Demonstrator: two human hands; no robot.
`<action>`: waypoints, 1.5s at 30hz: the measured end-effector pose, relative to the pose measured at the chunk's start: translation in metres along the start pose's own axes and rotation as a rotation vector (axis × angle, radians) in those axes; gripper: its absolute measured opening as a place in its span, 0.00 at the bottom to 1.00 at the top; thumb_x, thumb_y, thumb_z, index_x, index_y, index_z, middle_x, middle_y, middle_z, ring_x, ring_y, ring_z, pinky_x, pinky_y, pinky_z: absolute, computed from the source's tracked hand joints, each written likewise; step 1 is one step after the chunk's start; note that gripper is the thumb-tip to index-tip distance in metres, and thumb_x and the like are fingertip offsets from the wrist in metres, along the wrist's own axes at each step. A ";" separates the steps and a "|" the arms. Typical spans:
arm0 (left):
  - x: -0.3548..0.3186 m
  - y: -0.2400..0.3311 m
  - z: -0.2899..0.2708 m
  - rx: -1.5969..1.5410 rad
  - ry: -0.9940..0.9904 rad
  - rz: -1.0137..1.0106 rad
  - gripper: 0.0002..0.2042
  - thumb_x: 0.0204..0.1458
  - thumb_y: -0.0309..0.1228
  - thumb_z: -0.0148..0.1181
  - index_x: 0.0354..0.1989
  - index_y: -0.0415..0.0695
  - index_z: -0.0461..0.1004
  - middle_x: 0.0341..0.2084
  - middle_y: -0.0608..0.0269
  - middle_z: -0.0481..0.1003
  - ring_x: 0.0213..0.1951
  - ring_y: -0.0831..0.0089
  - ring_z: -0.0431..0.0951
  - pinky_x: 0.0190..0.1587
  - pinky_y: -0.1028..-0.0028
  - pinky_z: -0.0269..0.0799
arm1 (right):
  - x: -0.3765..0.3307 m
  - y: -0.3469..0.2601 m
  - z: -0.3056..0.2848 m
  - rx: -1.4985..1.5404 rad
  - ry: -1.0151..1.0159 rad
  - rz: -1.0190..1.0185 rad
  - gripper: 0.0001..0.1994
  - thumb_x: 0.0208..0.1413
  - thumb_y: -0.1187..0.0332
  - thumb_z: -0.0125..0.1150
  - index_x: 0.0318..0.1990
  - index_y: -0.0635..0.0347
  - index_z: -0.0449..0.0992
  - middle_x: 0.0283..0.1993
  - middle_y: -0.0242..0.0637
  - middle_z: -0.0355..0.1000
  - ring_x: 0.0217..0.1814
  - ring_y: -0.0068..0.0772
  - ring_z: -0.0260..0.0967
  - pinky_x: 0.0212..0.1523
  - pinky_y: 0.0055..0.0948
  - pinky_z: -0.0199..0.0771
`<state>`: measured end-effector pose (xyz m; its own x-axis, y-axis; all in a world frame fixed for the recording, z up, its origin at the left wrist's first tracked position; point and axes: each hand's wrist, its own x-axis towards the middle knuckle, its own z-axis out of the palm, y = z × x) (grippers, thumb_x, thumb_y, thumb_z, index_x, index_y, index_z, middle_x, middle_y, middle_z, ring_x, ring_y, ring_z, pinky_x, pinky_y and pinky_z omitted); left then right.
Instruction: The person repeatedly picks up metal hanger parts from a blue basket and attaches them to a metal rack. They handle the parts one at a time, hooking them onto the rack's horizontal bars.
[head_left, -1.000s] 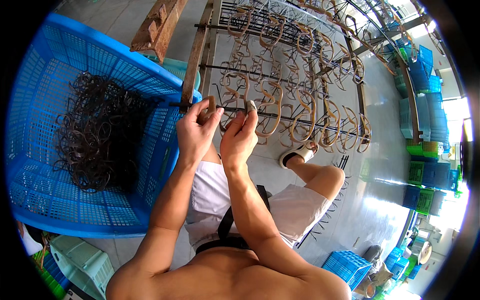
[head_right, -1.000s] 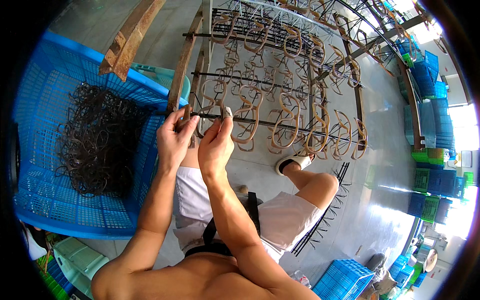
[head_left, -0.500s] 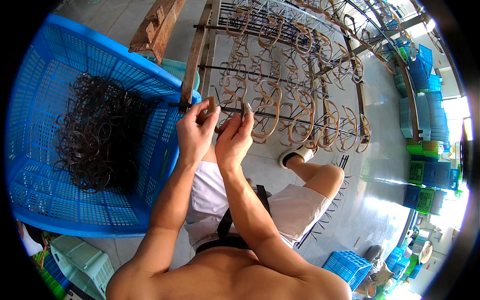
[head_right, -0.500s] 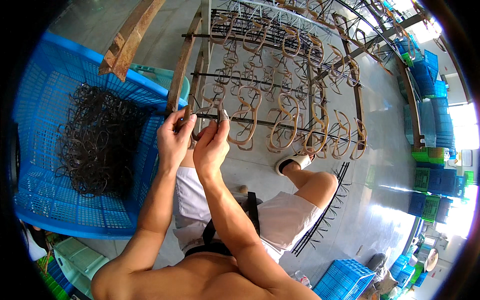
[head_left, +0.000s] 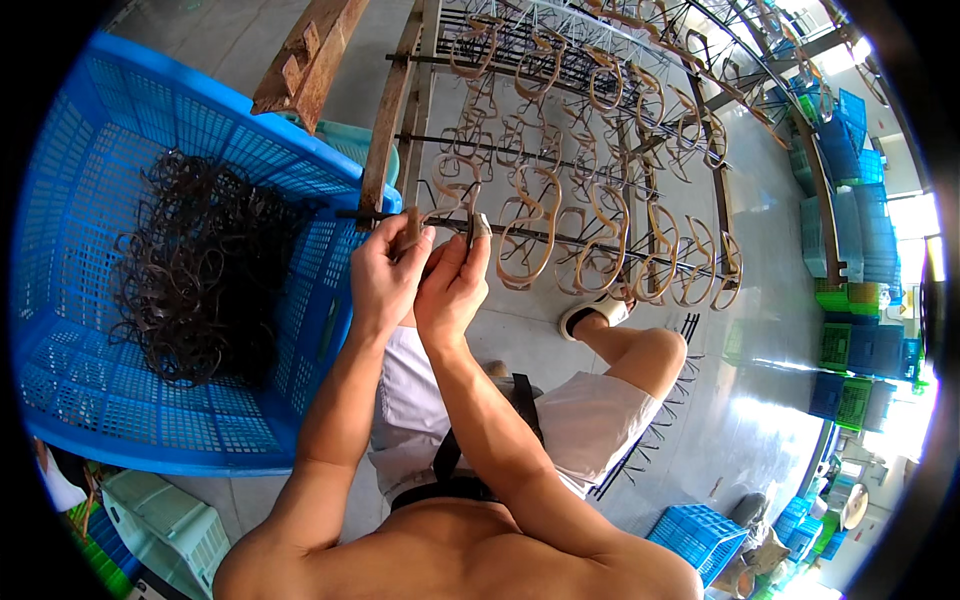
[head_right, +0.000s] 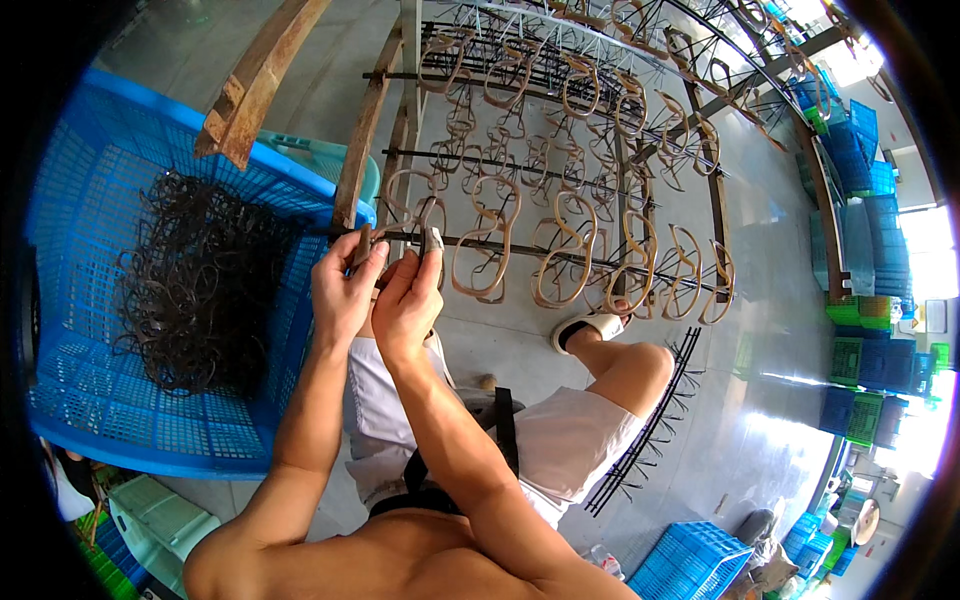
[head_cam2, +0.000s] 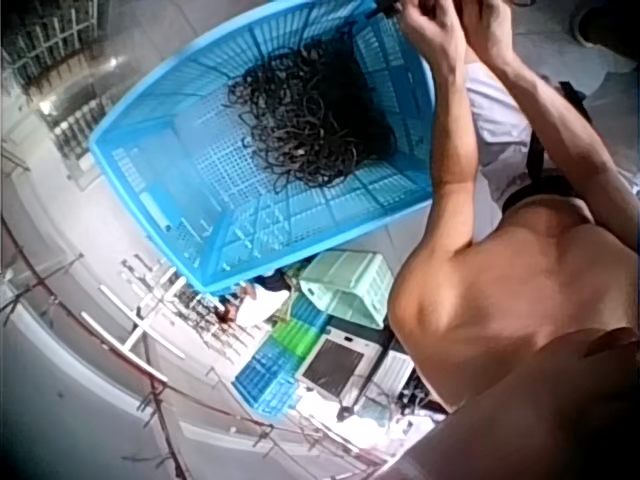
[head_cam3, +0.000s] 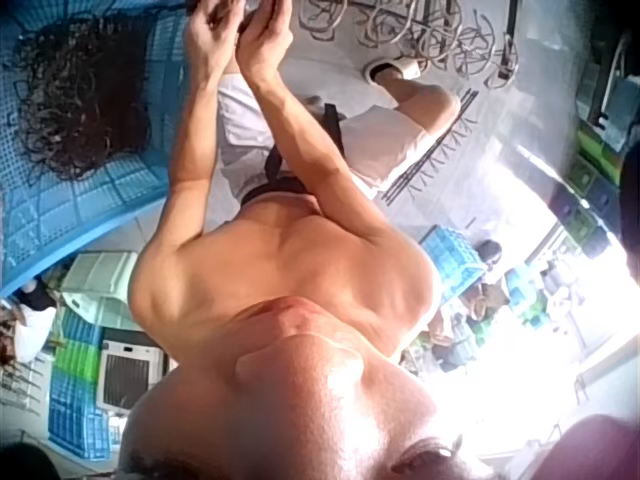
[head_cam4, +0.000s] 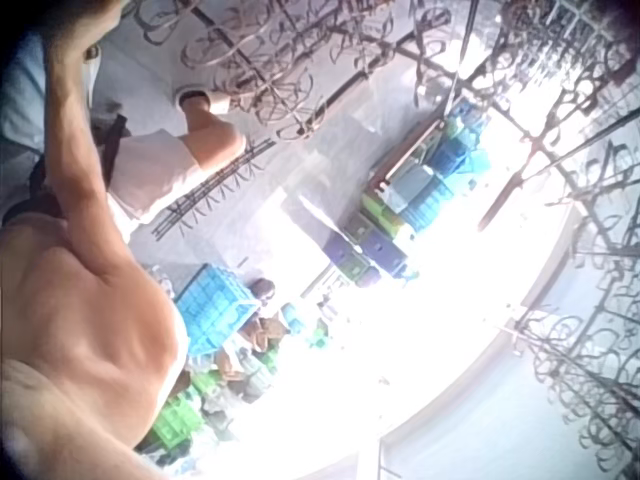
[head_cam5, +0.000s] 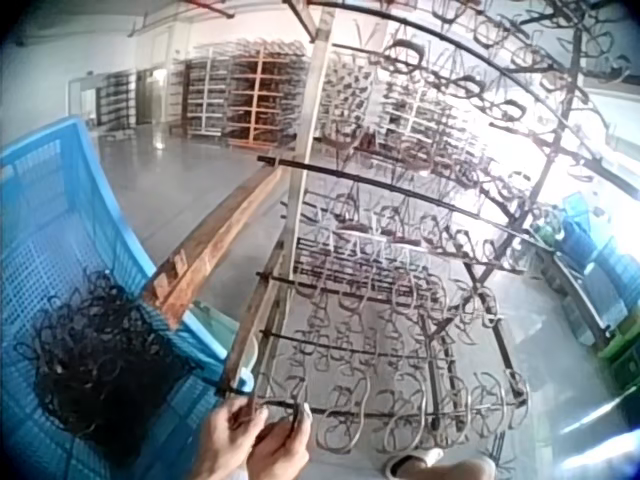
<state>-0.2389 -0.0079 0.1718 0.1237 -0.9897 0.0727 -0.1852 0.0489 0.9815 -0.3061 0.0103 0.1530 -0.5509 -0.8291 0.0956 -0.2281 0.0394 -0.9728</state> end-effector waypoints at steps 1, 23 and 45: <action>0.000 0.000 0.000 0.003 -0.001 -0.012 0.10 0.52 0.31 0.60 0.38 0.37 0.74 0.25 0.68 0.74 0.28 0.85 0.69 0.32 0.81 0.66 | 0.000 0.000 0.001 0.025 0.031 0.001 0.15 0.61 0.67 0.46 0.54 0.62 0.61 0.17 0.37 0.66 0.16 0.29 0.64 0.17 0.30 0.64; 0.009 -0.009 -0.025 -0.483 -0.222 -0.320 0.12 0.54 0.31 0.53 0.42 0.38 0.76 0.19 0.79 0.68 0.23 0.89 0.63 0.26 0.87 0.55 | 0.001 0.002 -0.001 0.090 -0.178 -0.137 0.16 0.61 0.71 0.43 0.56 0.61 0.61 0.18 0.35 0.68 0.17 0.24 0.65 0.17 0.26 0.64; 0.015 -0.004 -0.029 0.025 0.113 -0.045 0.18 0.57 0.42 0.50 0.36 0.38 0.77 0.26 0.62 0.76 0.29 0.75 0.72 0.33 0.75 0.65 | -0.002 -0.013 -0.085 0.012 -0.545 -0.018 0.17 0.58 0.71 0.52 0.54 0.65 0.61 0.32 0.46 0.70 0.29 0.33 0.69 0.29 0.29 0.69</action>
<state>-0.2082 -0.0189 0.1739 0.2413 -0.9692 0.0492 -0.2012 -0.0003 0.9795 -0.3704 0.0588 0.1834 -0.0503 -0.9987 -0.0072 -0.2227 0.0183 -0.9747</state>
